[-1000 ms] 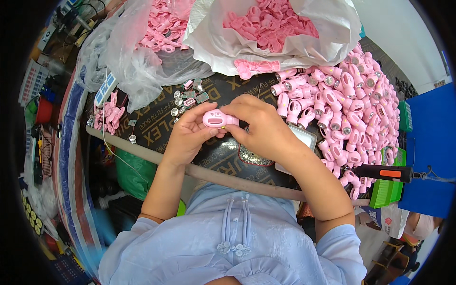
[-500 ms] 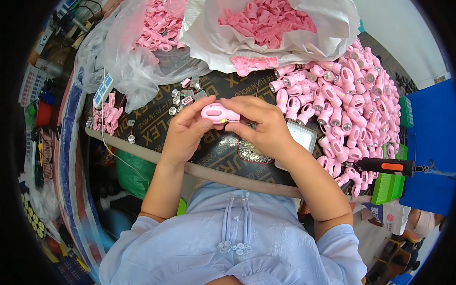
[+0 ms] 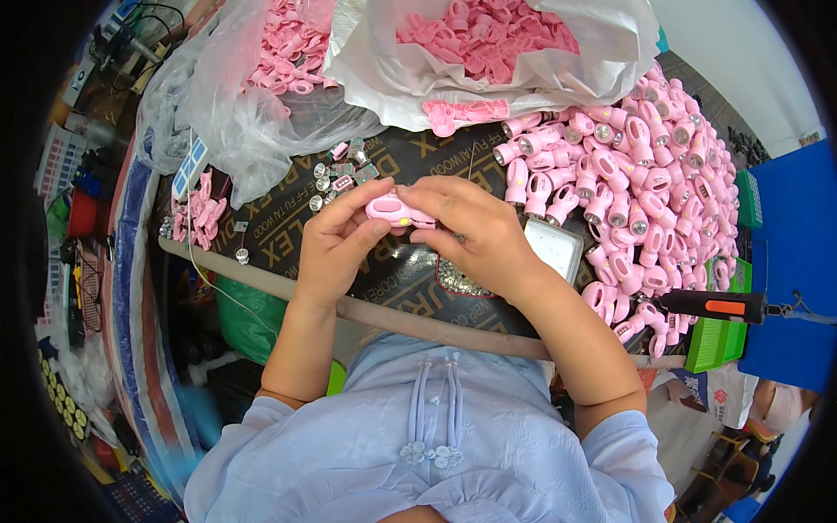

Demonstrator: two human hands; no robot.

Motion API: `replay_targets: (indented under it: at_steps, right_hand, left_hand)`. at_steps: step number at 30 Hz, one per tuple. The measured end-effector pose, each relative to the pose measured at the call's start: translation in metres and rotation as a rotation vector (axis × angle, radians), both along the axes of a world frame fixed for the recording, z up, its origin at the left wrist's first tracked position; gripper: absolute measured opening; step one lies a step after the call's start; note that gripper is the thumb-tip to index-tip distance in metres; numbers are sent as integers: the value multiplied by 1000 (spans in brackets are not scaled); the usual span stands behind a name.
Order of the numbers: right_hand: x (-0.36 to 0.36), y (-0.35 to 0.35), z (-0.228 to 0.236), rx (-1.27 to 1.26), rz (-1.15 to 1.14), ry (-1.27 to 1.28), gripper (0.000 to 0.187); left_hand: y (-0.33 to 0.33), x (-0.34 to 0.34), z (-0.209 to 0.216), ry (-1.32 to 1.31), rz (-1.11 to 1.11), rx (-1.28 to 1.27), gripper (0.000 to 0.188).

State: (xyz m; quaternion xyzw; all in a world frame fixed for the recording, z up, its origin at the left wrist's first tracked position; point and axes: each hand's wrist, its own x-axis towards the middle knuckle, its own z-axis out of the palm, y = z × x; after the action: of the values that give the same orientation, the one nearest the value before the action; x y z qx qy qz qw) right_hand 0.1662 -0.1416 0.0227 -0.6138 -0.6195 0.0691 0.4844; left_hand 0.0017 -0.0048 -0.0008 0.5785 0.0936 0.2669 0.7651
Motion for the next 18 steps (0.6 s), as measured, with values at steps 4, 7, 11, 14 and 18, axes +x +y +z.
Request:
replay_targets:
  at_steps: [4, 7, 11, 14, 18]
  right_hand:
    - [1, -3, -2, -14, -10, 79, 48]
    - [1, -2, 0, 45, 3, -5, 48]
    - [-3, 0, -2, 75, -9, 19, 49]
    - [-5, -1, -2, 51, -21, 6, 51]
    - [-4, -7, -1, 35, -32, -49, 51]
  left_hand:
    - [2, -1, 1, -9, -44, -26, 43]
    - [3, -2, 1, -32, -92, -128, 40]
    - [3, 0, 4, -41, -125, -248, 36]
    - [-3, 4, 5, -37, -113, -225, 34]
    - [0, 11, 3, -57, -115, -137, 32]
